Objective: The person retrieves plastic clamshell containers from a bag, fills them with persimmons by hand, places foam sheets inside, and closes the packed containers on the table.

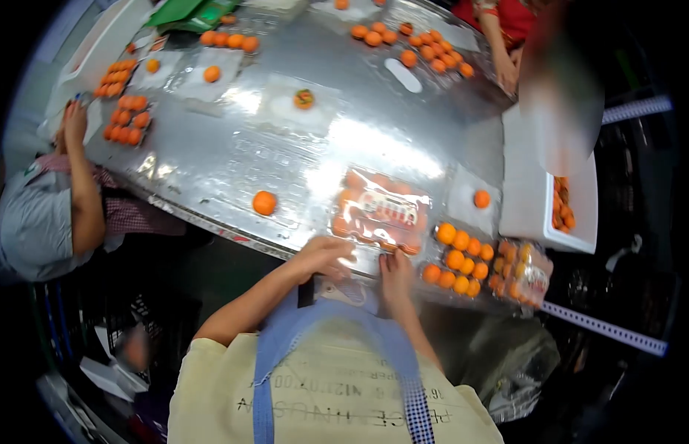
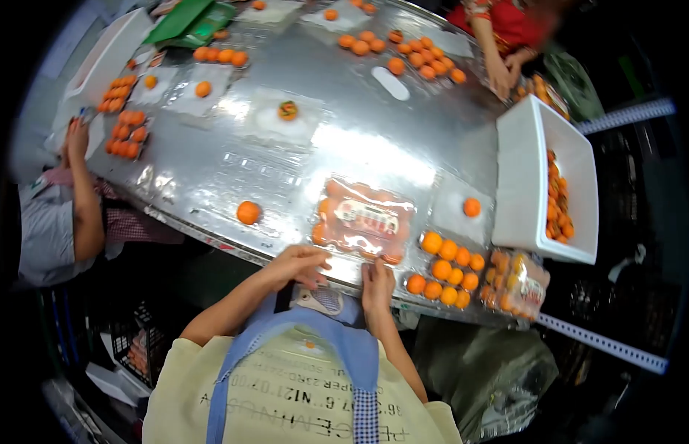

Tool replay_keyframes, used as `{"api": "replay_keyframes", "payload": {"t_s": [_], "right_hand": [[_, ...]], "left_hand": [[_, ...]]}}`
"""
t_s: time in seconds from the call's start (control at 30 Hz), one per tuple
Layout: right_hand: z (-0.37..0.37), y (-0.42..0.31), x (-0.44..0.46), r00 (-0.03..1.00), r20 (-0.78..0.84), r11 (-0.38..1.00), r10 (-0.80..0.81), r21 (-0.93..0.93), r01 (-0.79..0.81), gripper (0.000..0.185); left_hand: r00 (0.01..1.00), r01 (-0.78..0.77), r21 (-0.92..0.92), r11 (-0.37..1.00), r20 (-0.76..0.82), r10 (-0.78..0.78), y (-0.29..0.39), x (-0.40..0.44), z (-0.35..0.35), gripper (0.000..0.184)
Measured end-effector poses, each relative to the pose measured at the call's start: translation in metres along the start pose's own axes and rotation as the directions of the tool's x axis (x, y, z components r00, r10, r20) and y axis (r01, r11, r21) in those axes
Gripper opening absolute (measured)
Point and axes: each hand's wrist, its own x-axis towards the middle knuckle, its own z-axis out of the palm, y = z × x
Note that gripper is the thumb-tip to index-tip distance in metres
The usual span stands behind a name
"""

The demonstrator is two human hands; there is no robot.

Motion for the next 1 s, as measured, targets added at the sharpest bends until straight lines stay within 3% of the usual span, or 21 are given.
{"api": "replay_keyframes", "payload": {"t_s": [0.07,0.1,0.13,0.17,0.2,0.23,0.27,0.33,0.37,0.47,0.67,0.7,0.83,0.9,0.93,1.0], "right_hand": [[-0.002,0.002,0.008,0.997,0.035,0.997,-0.074,0.036,0.072,0.017],[-0.018,0.007,0.023,0.984,0.104,0.982,-0.147,-0.108,0.158,0.016],[-0.010,0.002,0.023,0.986,0.098,0.991,-0.135,0.016,0.134,0.017],[-0.001,-0.004,0.022,0.988,0.093,0.984,-0.123,0.140,0.109,0.017],[0.002,-0.005,0.027,0.985,0.086,0.980,-0.152,0.145,0.139,0.017],[0.000,-0.005,0.036,0.980,0.081,0.974,-0.182,0.152,0.169,0.017],[-0.005,-0.003,0.046,0.974,0.076,0.967,-0.212,0.161,0.198,0.017],[-0.024,0.004,0.074,0.946,0.094,0.943,-0.312,-0.096,0.320,0.017],[-0.017,-0.004,0.071,0.947,0.080,0.947,-0.312,-0.055,0.317,0.017],[0.027,-0.037,0.035,0.949,0.013,0.948,-0.316,0.041,0.315,0.017],[-0.007,-0.060,0.056,0.942,0.069,0.938,-0.327,0.147,0.315,0.020],[-0.027,-0.063,0.065,0.934,0.073,0.935,-0.349,0.091,0.342,0.023],[0.002,-0.090,0.040,0.927,0.150,0.938,-0.343,0.111,0.329,0.025],[0.040,-0.102,0.016,0.898,0.158,0.911,-0.412,0.079,0.404,0.025],[0.051,-0.104,0.011,0.881,0.163,0.895,-0.445,0.065,0.441,0.025],[0.052,-0.106,0.017,0.886,0.284,0.926,-0.367,0.017,0.378,0.025]], "left_hand": [[0.920,-0.332,0.147,0.932,-0.167,0.354,0.017,-0.009,-0.032,0.032],[0.784,-0.467,0.281,0.838,-0.307,0.540,0.016,-0.002,-0.064,0.028],[0.592,-0.552,0.431,0.714,-0.401,0.699,0.018,0.006,-0.100,0.024],[0.415,-0.373,0.662,0.650,-0.507,0.755,0.040,-0.002,-0.120,0.024],[0.245,-0.356,0.738,0.573,-0.518,0.820,0.038,0.008,-0.160,0.025],[0.148,-0.143,0.858,0.493,-0.474,0.868,0.051,0.001,-0.178,0.028],[0.146,-0.060,0.885,0.462,-0.450,0.881,0.056,0.002,-0.198,0.029],[0.151,0.106,0.915,0.389,-0.402,0.903,0.056,0.019,-0.239,0.030],[0.226,0.012,0.848,0.529,-0.518,0.825,0.055,0.029,-0.252,0.031],[0.408,-0.038,0.757,0.653,-0.584,0.701,0.061,0.034,-0.251,0.031],[0.426,-0.158,0.707,0.689,-0.580,0.694,0.052,0.051,-0.246,0.029],[0.434,-0.180,0.696,0.695,-0.578,0.691,0.051,0.053,-0.241,0.029],[0.455,-0.283,0.648,0.707,-0.558,0.694,0.042,0.075,-0.211,0.029],[0.492,-0.330,0.573,0.750,-0.573,0.655,0.043,0.080,-0.188,0.029],[0.498,-0.317,0.607,0.729,-0.547,0.673,0.040,0.086,-0.181,0.030],[0.510,-0.293,0.672,0.680,-0.492,0.706,0.035,0.098,-0.172,0.033]]}}
